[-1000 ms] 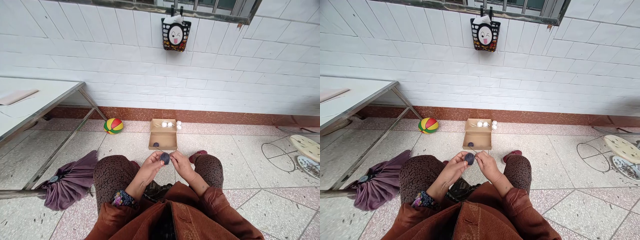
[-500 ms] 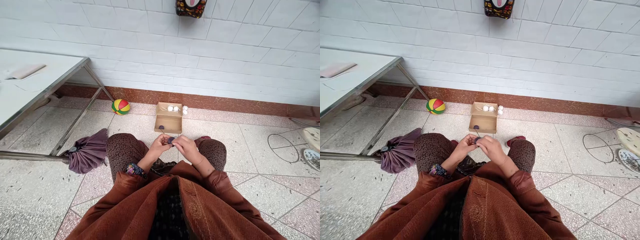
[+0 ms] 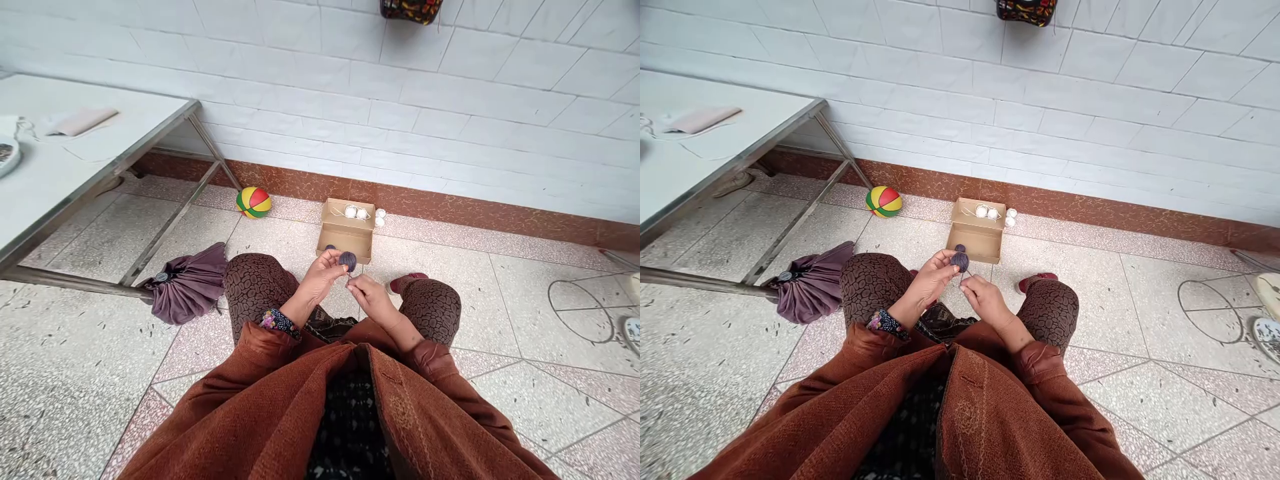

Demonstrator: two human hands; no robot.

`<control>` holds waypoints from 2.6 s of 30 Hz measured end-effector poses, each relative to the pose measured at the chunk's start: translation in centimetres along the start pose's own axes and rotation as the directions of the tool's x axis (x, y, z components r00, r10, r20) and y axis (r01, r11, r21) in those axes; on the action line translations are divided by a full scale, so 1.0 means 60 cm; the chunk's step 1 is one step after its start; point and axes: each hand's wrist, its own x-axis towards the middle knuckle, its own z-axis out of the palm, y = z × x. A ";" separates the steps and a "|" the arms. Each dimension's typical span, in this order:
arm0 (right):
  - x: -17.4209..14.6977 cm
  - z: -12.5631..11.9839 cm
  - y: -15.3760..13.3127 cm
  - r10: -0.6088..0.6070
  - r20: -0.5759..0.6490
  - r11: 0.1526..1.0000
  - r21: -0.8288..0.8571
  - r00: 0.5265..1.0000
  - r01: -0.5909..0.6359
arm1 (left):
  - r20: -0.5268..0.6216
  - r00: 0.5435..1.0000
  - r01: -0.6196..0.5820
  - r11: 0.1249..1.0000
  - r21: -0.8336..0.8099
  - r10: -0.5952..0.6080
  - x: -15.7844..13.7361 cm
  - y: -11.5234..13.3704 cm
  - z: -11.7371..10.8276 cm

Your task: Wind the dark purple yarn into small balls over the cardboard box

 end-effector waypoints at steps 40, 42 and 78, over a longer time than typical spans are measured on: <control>0.067 -0.108 -0.050 0.054 -0.139 0.998 -0.014 0.989 -0.056 | 0.127 0.990 0.051 0.992 0.112 -0.065 -0.043 0.021 0.025; 0.070 -0.097 -0.031 0.101 -0.166 0.995 0.012 0.981 -0.101 | 0.212 0.973 0.069 0.992 0.109 -0.091 -0.048 0.023 0.025; 0.030 -0.049 -0.004 0.192 -0.178 0.981 0.000 0.965 -0.195 | 0.203 0.978 0.046 0.998 -0.030 -0.039 -0.047 0.015 0.026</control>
